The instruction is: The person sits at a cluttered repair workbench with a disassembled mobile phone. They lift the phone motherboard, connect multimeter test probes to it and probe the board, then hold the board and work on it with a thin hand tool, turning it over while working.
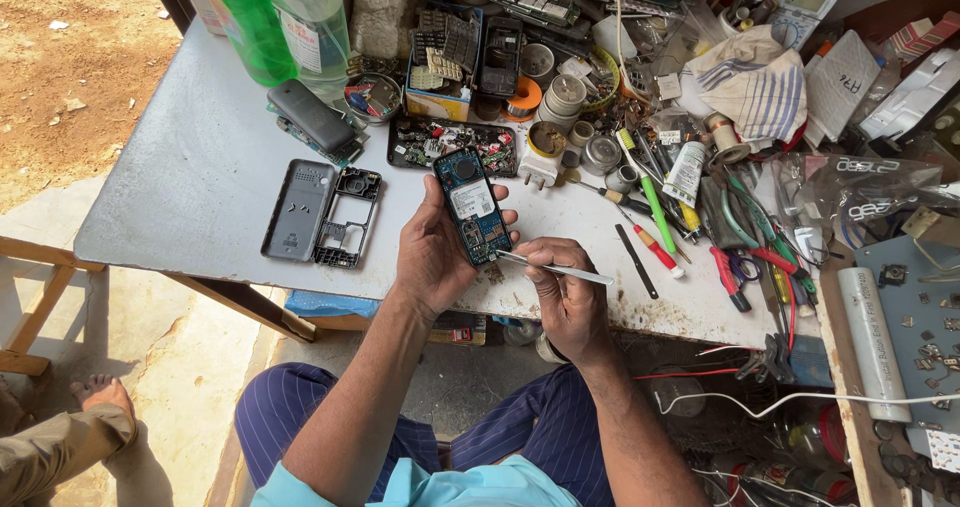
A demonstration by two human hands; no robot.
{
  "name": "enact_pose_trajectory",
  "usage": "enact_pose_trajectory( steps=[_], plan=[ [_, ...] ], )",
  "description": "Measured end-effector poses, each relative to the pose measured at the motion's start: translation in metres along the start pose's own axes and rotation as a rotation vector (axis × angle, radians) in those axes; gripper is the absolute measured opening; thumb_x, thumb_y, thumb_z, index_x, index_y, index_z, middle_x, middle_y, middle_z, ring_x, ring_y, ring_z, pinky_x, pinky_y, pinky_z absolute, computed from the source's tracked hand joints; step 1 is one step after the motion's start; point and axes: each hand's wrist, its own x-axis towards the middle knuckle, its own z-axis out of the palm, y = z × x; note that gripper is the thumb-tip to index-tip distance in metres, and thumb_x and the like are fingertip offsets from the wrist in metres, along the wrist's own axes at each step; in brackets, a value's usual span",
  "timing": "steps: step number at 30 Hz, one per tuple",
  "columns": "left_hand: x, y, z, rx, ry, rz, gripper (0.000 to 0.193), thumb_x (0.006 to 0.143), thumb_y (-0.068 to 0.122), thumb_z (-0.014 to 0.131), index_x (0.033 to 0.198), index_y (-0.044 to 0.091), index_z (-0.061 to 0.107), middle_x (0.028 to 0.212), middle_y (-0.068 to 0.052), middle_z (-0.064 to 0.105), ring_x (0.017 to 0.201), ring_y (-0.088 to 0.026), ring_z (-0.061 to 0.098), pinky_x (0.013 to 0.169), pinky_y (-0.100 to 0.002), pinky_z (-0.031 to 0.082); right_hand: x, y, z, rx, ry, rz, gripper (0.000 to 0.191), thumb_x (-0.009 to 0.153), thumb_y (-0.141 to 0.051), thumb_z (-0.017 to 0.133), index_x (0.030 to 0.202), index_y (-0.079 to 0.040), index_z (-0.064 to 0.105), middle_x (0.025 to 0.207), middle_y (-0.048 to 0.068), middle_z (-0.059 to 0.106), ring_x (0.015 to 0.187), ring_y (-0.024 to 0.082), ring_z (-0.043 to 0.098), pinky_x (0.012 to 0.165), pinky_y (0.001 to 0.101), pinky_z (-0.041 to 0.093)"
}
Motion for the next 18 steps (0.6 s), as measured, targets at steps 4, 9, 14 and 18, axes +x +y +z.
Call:
enact_pose_trajectory(
  steps=[4, 9, 14, 18],
  plan=[
    [-0.002, -0.001, -0.004, -0.019, -0.049, 0.000, 0.059, 0.111, 0.055, 0.032, 0.145, 0.008, 0.048, 0.128, -0.019, 0.067, 0.112, -0.034, 0.071, 0.097, -0.052, 0.059, 0.000, -0.002, 0.000, -0.157, -0.013, -0.056, 0.016, 0.104, -0.002, 0.060, 0.118, -0.006, 0.052, 0.117, 0.013, 0.064, 0.112, 0.024, 0.071, 0.093, 0.0333, 0.062],
    [0.001, 0.001, -0.009, -0.148, -0.093, -0.033, 0.058, 0.110, 0.054, 0.032, 0.144, 0.010, 0.047, 0.130, -0.021, 0.065, 0.114, -0.035, 0.069, 0.100, -0.054, 0.058, -0.004, -0.005, 0.001, -0.254, 0.016, -0.183, 0.022, 0.101, 0.001, 0.064, 0.117, -0.009, 0.053, 0.120, 0.012, 0.065, 0.115, 0.027, 0.071, 0.093, 0.0358, 0.064],
    [0.003, -0.002, -0.012, -0.180, -0.073, -0.069, 0.062, 0.109, 0.055, 0.033, 0.143, 0.004, 0.047, 0.130, -0.021, 0.065, 0.114, -0.037, 0.069, 0.102, -0.055, 0.058, -0.012, -0.005, 0.002, -0.299, 0.049, -0.254, 0.034, 0.095, 0.007, 0.069, 0.119, -0.012, 0.055, 0.123, 0.013, 0.063, 0.119, 0.028, 0.070, 0.094, 0.0359, 0.066],
    [0.004, 0.000, -0.014, -0.147, -0.201, -0.156, 0.073, 0.110, 0.059, 0.035, 0.139, -0.006, 0.052, 0.120, -0.028, 0.068, 0.112, -0.041, 0.070, 0.097, -0.051, 0.058, -0.018, -0.001, 0.003, -0.288, 0.050, -0.315, 0.040, 0.093, 0.013, 0.068, 0.121, -0.013, 0.056, 0.128, 0.015, 0.060, 0.124, 0.031, 0.067, 0.099, 0.0391, 0.062]
  ],
)
